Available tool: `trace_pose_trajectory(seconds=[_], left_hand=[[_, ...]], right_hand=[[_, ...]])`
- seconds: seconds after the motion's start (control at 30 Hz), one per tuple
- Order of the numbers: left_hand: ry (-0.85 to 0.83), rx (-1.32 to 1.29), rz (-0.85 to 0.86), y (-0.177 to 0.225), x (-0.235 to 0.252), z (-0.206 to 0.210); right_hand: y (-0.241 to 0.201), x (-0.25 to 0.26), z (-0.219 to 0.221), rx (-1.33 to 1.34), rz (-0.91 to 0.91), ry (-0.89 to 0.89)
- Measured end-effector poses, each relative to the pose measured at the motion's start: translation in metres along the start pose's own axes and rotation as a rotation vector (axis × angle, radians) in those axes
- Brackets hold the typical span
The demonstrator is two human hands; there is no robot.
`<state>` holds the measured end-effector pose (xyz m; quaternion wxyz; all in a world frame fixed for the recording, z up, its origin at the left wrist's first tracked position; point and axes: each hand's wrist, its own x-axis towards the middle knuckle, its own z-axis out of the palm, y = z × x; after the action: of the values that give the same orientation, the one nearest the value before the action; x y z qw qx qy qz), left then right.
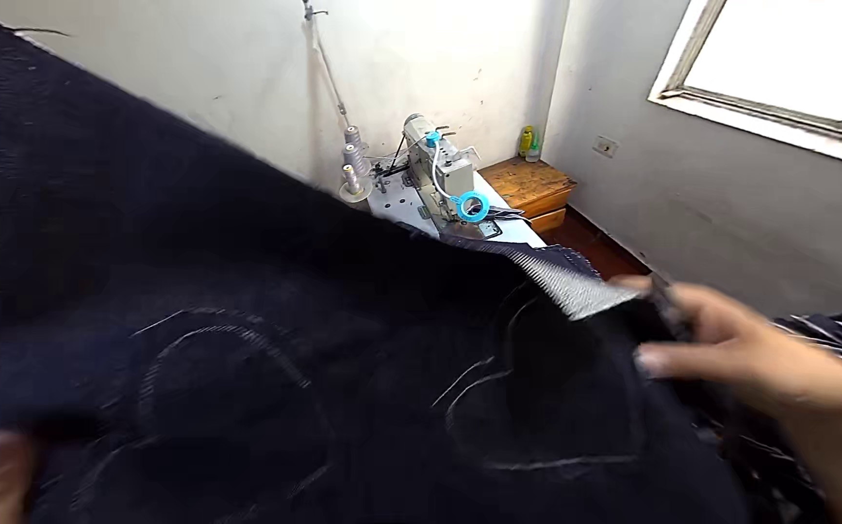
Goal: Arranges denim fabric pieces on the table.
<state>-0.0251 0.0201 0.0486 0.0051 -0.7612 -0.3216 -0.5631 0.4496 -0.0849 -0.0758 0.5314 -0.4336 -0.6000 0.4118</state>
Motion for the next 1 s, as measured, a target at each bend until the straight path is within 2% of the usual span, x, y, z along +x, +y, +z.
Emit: trace_pose_trajectory(seconds=[0.07,0.13,0.2,0.27,0.3,0.33,0.4,0.47,0.57,0.63,0.67,0.7,0.77,0.8,0.83,0.87,0.93,0.97,1.0], left_hand=[[-0.050,-0.028,-0.082,-0.007,-0.005,0.056],[-0.073,0.057,-0.091,-0.013,-0.009,0.115],[-0.114,0.172,-0.144,-0.023,-0.017,0.170],[-0.210,0.289,-0.247,-0.037,-0.031,0.219],[-0.286,0.340,-0.310,-0.042,-0.042,0.240],[-0.371,0.387,-0.387,-0.047,-0.053,0.256],[-0.490,0.515,-0.496,-0.056,-0.072,0.280],[-0.567,0.597,-0.604,-0.060,-0.075,0.286],[-0.701,0.578,-0.756,-0.059,-0.062,0.279],[-0.758,0.519,-0.753,-0.058,-0.056,0.270],[-0.762,0.493,-0.714,-0.056,-0.054,0.260],[-0.702,0.466,-0.618,-0.053,-0.057,0.246],[-0.402,0.451,-0.338,-0.052,-0.077,0.215],[-0.267,0.462,-0.277,-0.055,-0.091,0.200],[-0.217,0.510,-0.295,-0.062,-0.110,0.186],[-0.309,0.556,-0.415,-0.074,-0.134,0.173],[-0.776,0.441,-0.809,-0.113,-0.182,0.163],[-0.941,0.327,-0.872,-0.134,-0.212,0.168],[-0.986,0.184,-0.865,-0.149,-0.239,0.175]], right_hand=[[-0.031,0.017,-0.058,-0.149,0.011,0.091],[-0.053,0.044,-0.098,-0.297,0.061,0.188],[-0.042,0.082,-0.139,-0.544,0.106,0.160],[-0.005,0.129,-0.167,-0.784,0.202,0.096],[0.027,0.151,-0.174,-0.890,0.265,0.060],[0.064,0.167,-0.172,-0.990,0.345,0.035],[0.123,0.177,-0.134,-1.073,0.475,0.070],[0.146,0.174,-0.066,-0.927,0.378,0.070],[0.157,0.158,0.061,-0.585,0.134,-0.052],[0.148,0.148,0.117,-0.588,0.108,-0.091],[0.145,0.145,0.131,-0.645,0.117,-0.094],[0.143,0.144,0.135,-0.684,0.144,-0.100],[0.136,0.146,0.130,-0.738,0.207,-0.128],[0.132,0.148,0.126,-0.770,0.233,-0.150],[0.129,0.148,0.124,-0.801,0.258,-0.172],[0.125,0.149,0.124,-0.826,0.281,-0.192],[0.120,0.150,0.124,-0.873,0.307,-0.206],[0.117,0.149,0.125,-0.901,0.313,-0.203],[0.114,0.148,0.127,-0.931,0.314,-0.196]])
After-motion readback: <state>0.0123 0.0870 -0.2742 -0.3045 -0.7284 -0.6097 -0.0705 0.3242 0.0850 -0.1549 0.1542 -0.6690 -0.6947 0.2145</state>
